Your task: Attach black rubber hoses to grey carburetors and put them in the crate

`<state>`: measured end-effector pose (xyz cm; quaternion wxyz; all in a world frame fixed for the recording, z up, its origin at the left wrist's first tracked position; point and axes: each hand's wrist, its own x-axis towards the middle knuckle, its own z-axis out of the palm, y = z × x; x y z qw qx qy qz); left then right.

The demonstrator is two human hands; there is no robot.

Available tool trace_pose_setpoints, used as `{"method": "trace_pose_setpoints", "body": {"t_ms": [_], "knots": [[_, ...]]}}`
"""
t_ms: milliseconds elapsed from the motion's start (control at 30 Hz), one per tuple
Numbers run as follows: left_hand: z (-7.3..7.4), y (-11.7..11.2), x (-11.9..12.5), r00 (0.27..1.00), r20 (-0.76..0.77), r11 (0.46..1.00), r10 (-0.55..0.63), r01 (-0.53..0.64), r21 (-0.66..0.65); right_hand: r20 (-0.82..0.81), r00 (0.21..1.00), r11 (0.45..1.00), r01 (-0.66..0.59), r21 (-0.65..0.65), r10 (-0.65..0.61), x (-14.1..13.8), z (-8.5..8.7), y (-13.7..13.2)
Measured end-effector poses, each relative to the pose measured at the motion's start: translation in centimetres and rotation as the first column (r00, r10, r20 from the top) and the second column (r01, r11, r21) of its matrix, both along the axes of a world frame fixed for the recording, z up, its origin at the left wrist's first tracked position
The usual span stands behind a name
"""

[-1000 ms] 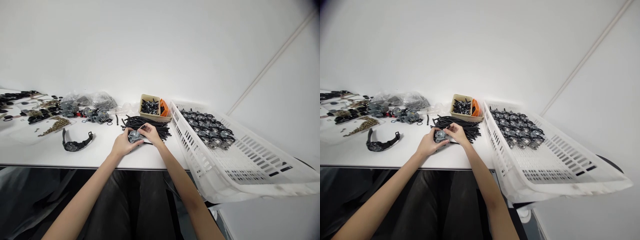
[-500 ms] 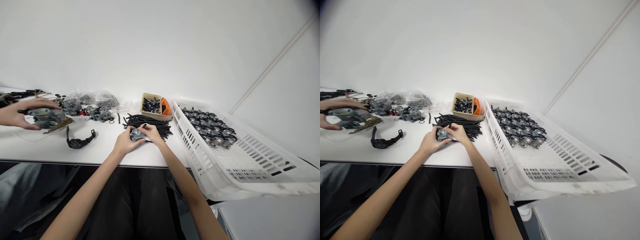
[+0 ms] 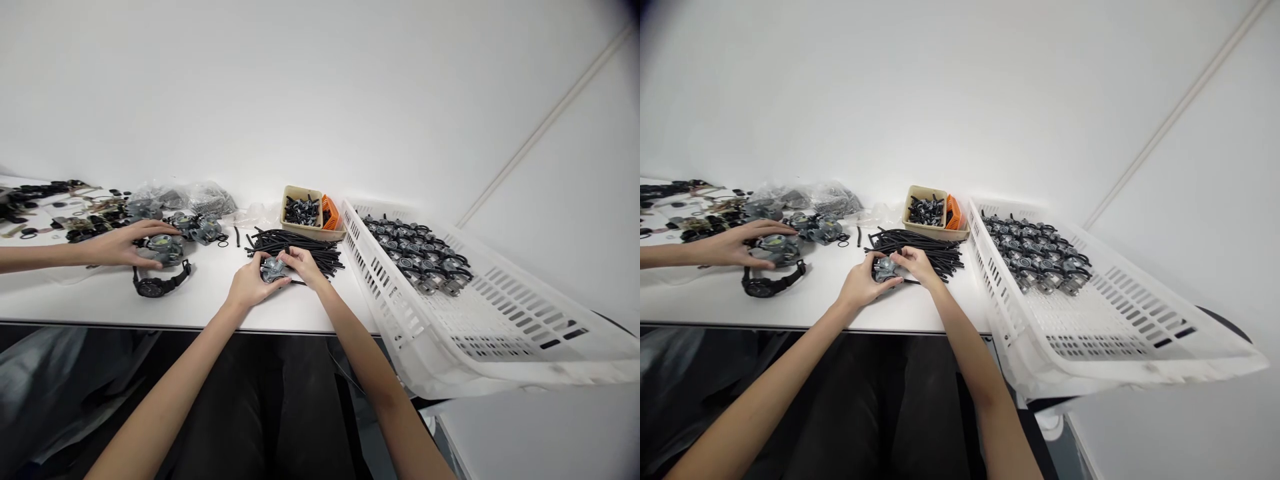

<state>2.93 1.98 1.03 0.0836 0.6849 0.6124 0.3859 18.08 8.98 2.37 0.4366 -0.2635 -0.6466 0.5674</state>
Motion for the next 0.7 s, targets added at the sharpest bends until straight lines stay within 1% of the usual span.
{"method": "trace_pose_setpoints", "body": {"t_ms": [67, 167, 267, 433, 700], "knots": [[-0.04, 0.01, 0.02, 1.0, 0.012, 1.0, 0.008, -0.008, -0.003, -0.004, 0.999, 0.999, -0.042, -0.028, 0.042, 0.4, 0.06, 0.02], [-0.11, 0.02, 0.03, 1.0, 0.022, 1.0, 0.022, -0.022, -0.01, -0.055, 0.991, 0.988, -0.126, -0.092, 0.121, 0.89, 0.2, -0.02], [-0.16, -0.02, -0.01, 0.999, 0.021, 1.0, 0.027, -0.027, 0.0, -0.099, 0.982, 0.977, -0.17, -0.13, 0.158, 1.1, 0.23, -0.06], [-0.12, -0.16, -0.04, 0.999, 0.031, 1.0, 0.023, -0.023, 0.008, -0.128, 0.983, 0.976, -0.149, -0.158, 0.13, 0.95, 0.09, -0.11], [0.09, -0.3, 0.07, 1.0, -0.004, 1.0, 0.002, -0.002, 0.023, -0.082, 0.99, 0.987, -0.124, -0.104, 0.115, 0.31, -0.2, -0.3]]}}
